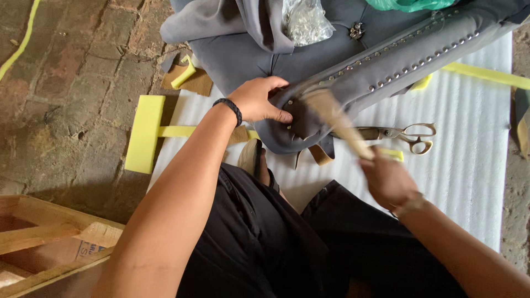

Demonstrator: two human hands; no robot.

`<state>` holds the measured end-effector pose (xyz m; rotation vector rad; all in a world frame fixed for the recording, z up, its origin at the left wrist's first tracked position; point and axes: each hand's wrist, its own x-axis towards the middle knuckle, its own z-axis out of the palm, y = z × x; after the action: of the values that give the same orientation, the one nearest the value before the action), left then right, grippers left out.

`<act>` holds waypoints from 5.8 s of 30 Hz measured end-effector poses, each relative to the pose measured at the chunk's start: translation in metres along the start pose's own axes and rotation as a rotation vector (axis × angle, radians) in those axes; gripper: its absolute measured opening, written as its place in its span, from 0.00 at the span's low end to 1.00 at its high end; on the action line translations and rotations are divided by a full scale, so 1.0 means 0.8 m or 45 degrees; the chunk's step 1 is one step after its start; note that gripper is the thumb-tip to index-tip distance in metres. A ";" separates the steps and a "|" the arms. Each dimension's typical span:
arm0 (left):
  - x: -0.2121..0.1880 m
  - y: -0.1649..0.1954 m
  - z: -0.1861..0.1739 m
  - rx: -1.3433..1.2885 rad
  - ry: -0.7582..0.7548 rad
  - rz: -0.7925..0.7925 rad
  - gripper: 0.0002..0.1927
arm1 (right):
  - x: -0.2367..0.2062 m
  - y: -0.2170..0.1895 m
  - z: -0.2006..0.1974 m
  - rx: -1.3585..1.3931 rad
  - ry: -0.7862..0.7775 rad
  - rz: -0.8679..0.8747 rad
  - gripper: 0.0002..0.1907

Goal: The person sits on the floor with a padded upholstered headboard panel across their lap and hammers decorative metal tacks along its edge using a hammer, placing each tack by hand before driving it in, working progressively along the rail.

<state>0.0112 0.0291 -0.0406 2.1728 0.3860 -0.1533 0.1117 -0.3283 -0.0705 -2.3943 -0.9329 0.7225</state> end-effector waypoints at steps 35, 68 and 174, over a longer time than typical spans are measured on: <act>0.022 -0.004 -0.009 -0.074 0.161 0.115 0.29 | -0.023 -0.040 -0.069 0.278 0.266 0.137 0.18; 0.201 0.061 0.019 -0.039 0.811 0.404 0.06 | 0.007 -0.035 -0.077 0.745 0.216 0.188 0.14; -0.019 0.021 0.020 -0.154 0.269 -0.141 0.12 | -0.026 -0.051 -0.049 -0.098 -0.030 -0.030 0.19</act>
<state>0.0030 0.0037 -0.0331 2.0544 0.6208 0.0381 0.1036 -0.3254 -0.0105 -2.4418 -1.0139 0.7201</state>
